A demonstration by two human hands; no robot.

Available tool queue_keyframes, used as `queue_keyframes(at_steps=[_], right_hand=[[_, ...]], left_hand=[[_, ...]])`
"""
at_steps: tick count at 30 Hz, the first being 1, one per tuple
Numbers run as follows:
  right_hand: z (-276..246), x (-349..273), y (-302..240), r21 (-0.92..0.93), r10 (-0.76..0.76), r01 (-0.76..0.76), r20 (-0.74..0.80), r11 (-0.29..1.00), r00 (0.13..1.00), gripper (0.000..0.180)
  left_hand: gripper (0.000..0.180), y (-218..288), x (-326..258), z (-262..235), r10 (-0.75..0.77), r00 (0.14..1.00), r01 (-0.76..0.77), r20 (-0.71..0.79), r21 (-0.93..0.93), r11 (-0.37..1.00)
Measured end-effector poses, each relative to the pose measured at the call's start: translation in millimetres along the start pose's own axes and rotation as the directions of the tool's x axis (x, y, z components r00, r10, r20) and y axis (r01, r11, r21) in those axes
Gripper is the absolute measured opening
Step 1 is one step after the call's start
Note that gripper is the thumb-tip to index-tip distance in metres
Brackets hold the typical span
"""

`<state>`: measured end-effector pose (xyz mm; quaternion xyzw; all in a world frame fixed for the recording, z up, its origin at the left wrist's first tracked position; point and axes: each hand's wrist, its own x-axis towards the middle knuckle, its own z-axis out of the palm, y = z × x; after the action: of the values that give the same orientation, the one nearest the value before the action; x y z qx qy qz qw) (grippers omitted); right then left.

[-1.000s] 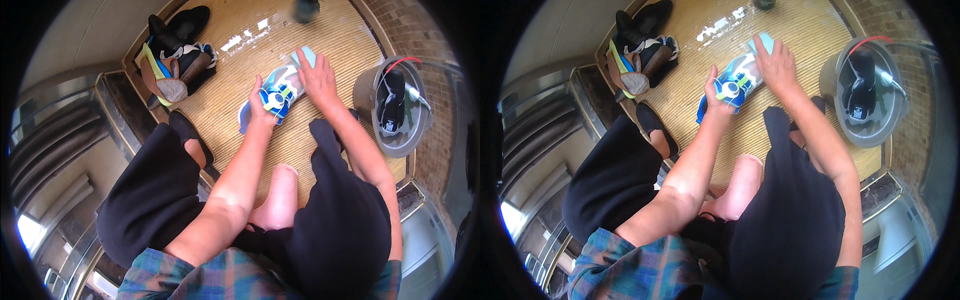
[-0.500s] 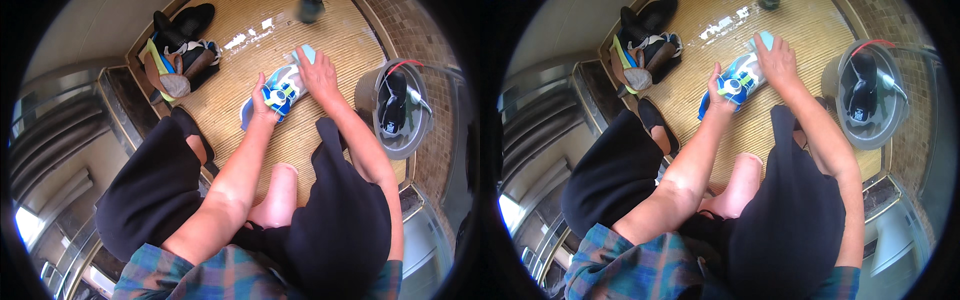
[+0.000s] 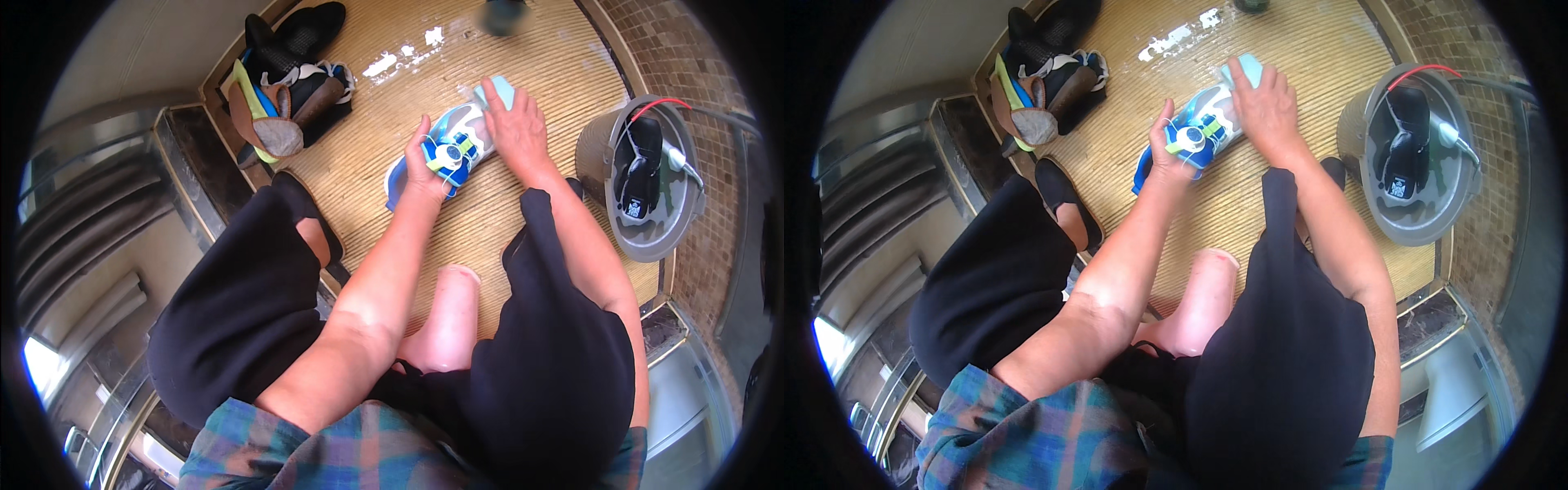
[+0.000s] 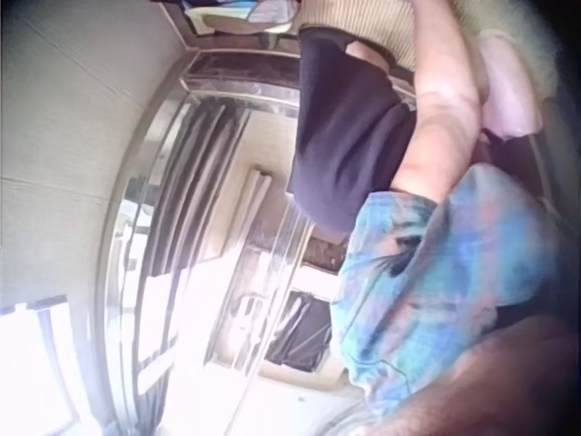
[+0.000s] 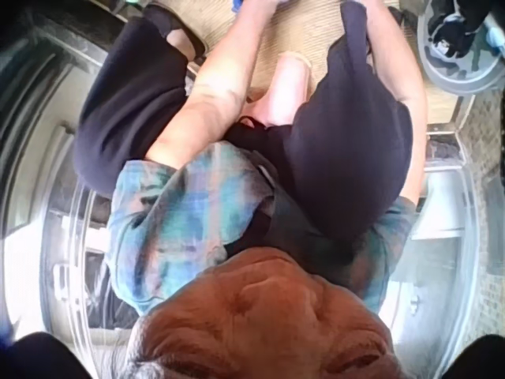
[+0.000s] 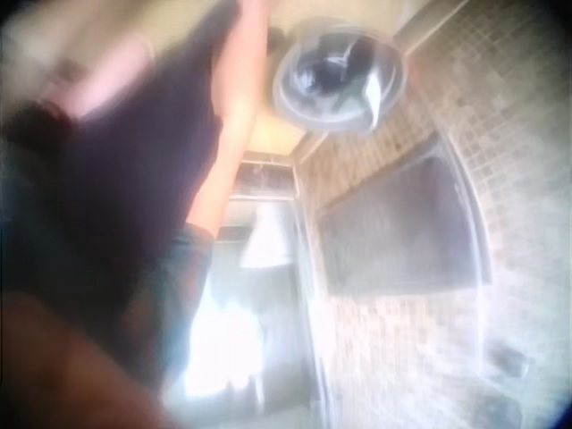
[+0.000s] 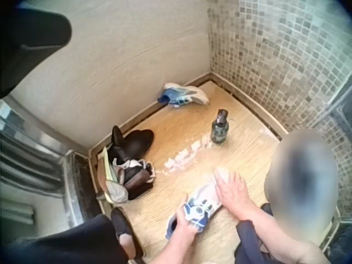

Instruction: The person scrubs a blue and white sneaker with a brush and cleaning solution while sitting on a mat. They repeatedly scrub the upper and sole, dip the shoe in a bucket of water, and continue scrubbing different areas of the shoe.

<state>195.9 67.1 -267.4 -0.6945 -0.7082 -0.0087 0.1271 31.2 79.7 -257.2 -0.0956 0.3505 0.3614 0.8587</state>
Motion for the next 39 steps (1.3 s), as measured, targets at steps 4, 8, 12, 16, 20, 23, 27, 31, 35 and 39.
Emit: queue_keyframes(at_steps=[4,8,12,16,20,23,27,31,35,39], right_hand=[[-17,-1,-6,0.208,0.068,-0.062,-0.018,0.976,0.998,0.061],[-31,-38,-32,0.277,-0.079,0.084,-0.028,0.957,0.996,0.066],[-16,-33,-25,0.1,-0.104,0.1,0.037,0.99,0.994,0.065],[-9,4,0,0.003,0.105,-0.106,0.139,0.994,0.985,0.058],[-13,2,-1,0.112,0.013,-0.015,0.023,0.994,1.0,0.058],[-31,-17,-23,0.319,0.012,0.004,-0.047,0.948,0.999,0.063],[-19,-45,-29,0.129,-0.173,0.176,-0.034,0.976,0.984,0.067],[-7,-12,-7,0.012,-0.076,0.076,-0.002,0.997,0.997,0.064],[-7,-6,-4,0.201,0.036,-0.032,-0.014,0.979,0.999,0.063],[-23,-26,-24,0.295,0.036,-0.031,-0.012,0.955,0.999,0.063]], left_hand=[[0.067,5,-4,-6,-0.021,0.994,0.031,0.107,-0.096,0.995],[0.069,3,2,-12,0.006,0.999,-0.006,-0.036,0.012,1.0],[0.065,2,3,-10,0.008,1.0,-0.008,-0.027,0.014,1.0],[0.067,2,-2,2,-0.012,1.0,0.011,-0.018,-0.01,1.0],[0.066,6,-4,-3,-0.053,0.993,0.064,0.103,-0.109,0.992],[0.064,5,4,-15,-0.012,0.998,0.015,0.06,-0.056,0.998],[0.068,2,5,-17,-0.029,0.999,0.029,-0.038,0.01,1.0],[0.061,3,8,-13,-0.039,0.999,0.039,0.007,-0.034,0.999],[0.065,3,0,-2,-0.038,0.999,0.039,0.035,-0.056,0.998],[0.064,5,-1,-10,-0.06,0.997,0.062,0.038,-0.041,0.997]])
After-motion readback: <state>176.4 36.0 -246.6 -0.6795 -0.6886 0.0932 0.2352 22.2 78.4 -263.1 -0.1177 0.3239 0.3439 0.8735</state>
